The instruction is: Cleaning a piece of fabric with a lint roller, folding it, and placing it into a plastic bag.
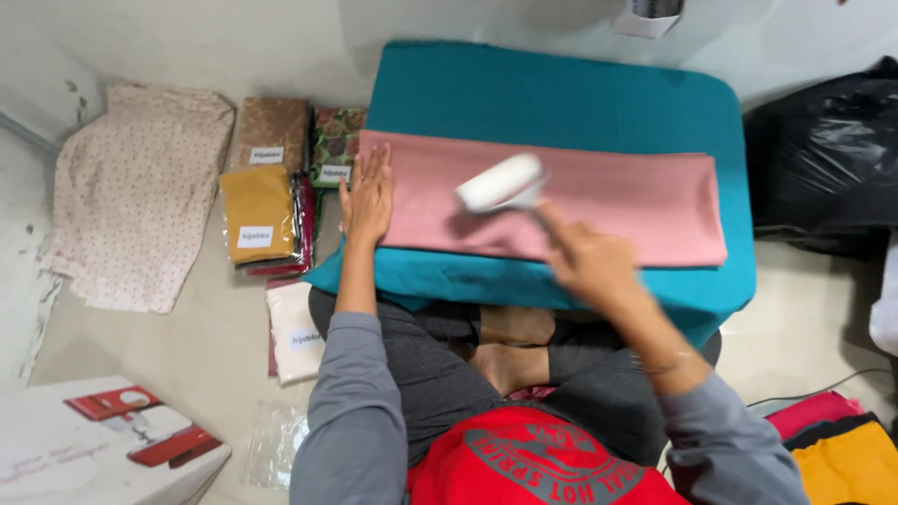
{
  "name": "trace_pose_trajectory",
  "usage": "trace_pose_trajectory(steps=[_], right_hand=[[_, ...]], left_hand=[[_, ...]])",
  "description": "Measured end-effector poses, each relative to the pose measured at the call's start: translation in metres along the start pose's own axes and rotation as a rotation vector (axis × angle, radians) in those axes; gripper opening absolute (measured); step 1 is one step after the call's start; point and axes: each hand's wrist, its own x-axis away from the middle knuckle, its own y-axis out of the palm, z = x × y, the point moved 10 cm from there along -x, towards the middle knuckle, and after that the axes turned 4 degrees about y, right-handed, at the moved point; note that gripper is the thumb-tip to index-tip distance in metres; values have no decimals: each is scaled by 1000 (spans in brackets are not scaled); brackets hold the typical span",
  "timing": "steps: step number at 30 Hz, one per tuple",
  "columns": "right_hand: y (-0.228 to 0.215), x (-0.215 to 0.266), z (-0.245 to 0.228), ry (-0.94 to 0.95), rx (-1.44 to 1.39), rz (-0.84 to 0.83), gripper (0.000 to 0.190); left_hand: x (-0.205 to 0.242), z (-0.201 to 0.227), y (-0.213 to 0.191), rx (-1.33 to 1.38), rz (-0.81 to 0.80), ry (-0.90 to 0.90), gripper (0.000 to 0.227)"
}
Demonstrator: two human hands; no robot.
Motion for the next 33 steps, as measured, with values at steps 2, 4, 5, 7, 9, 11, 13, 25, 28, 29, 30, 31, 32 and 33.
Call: trace_pose_trajectory(steps=[2,4,5,7,9,11,13,25,28,29,30,31,32,33], right_hand=[[31,-13,-42,-73,49,-52,62],[63,-28,-75,-149,97,-100,62],[72,-37,-86,-173,106,-67,59],[89,-54,-101,-205,112,-34,57],[97,-69,-108,-216,93,34,54],[99,-68,-110,-217,98,27,56],[94,-59,-111,-209,105,23,57],[45,11,-17,72,406,-102,68],[46,-10,37,172,430,-34,65],[44,-15,49,196,440,-4,62],[42,-20,62,221,450,27,58],[39,-18,61,225,451,30,58],[37,-15,62,231,446,27,58],[36,-11,62,239,441,22,57]], left_hand=[[3,-1,-9,127,38,-12,69],[4,-7,-13,252,82,-22,77],[3,-9,-13,295,111,10,84],[4,-14,-16,336,148,37,91],[6,-18,-20,550,180,43,88],[5,-20,-23,629,191,25,87],[3,-20,-21,708,196,13,86],[7,11,-11,-131,-51,-22,79],[7,8,-8,-115,-26,7,83],[5,8,-8,-90,29,49,82],[3,8,-8,-66,84,91,81],[4,11,-11,-67,84,96,81],[5,11,-13,-59,81,80,80],[7,11,-15,-52,75,64,79]])
